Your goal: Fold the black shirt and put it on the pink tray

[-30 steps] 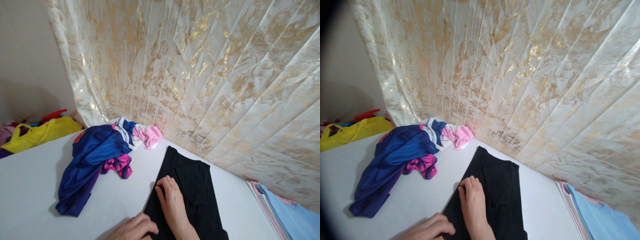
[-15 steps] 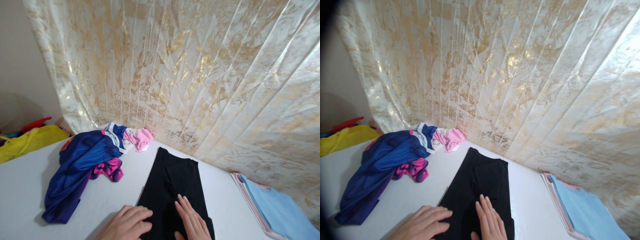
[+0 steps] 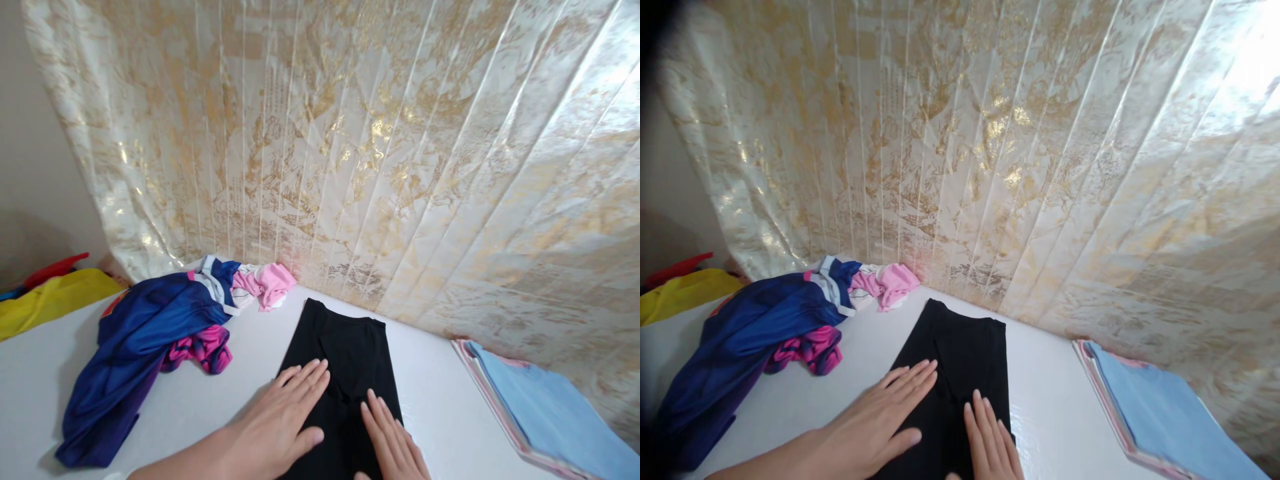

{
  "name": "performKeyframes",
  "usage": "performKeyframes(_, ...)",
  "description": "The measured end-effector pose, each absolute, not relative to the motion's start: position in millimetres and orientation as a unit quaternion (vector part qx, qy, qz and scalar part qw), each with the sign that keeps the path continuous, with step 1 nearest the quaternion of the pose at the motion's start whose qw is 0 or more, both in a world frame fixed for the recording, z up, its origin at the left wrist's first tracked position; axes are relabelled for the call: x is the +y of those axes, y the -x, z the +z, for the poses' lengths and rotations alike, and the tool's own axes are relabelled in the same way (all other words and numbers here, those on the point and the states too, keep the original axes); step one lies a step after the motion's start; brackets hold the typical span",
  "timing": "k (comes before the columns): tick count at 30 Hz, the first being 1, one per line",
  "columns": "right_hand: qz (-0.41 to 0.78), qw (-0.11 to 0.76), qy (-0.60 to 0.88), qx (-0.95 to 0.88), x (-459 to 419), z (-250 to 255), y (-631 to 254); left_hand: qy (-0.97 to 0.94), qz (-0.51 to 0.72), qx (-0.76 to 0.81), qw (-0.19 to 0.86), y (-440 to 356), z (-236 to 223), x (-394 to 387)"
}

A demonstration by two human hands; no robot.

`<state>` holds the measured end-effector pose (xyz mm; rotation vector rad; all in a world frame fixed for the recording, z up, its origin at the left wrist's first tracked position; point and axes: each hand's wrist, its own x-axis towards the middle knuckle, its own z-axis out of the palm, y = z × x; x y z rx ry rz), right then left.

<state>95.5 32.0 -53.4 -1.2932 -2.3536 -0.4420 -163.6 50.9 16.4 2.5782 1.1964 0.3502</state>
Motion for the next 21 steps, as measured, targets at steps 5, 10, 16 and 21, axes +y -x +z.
performKeyframes(5,-0.075,0.202,0.415,-0.884,67,-9,-104,-0.895,0.191,0.394,0.083,142,30,70)
performKeyframes(10,-0.048,0.127,0.400,-0.906,77,-12,-101,-0.890,0.187,0.403,0.106,139,22,77)
performKeyframes(16,-0.095,0.123,0.347,-0.925,76,-33,-109,-0.899,0.175,0.389,0.096,144,22,73)
performKeyframes(21,-0.129,0.188,0.432,-0.873,50,-53,-108,-0.915,0.152,0.372,0.035,175,23,49)
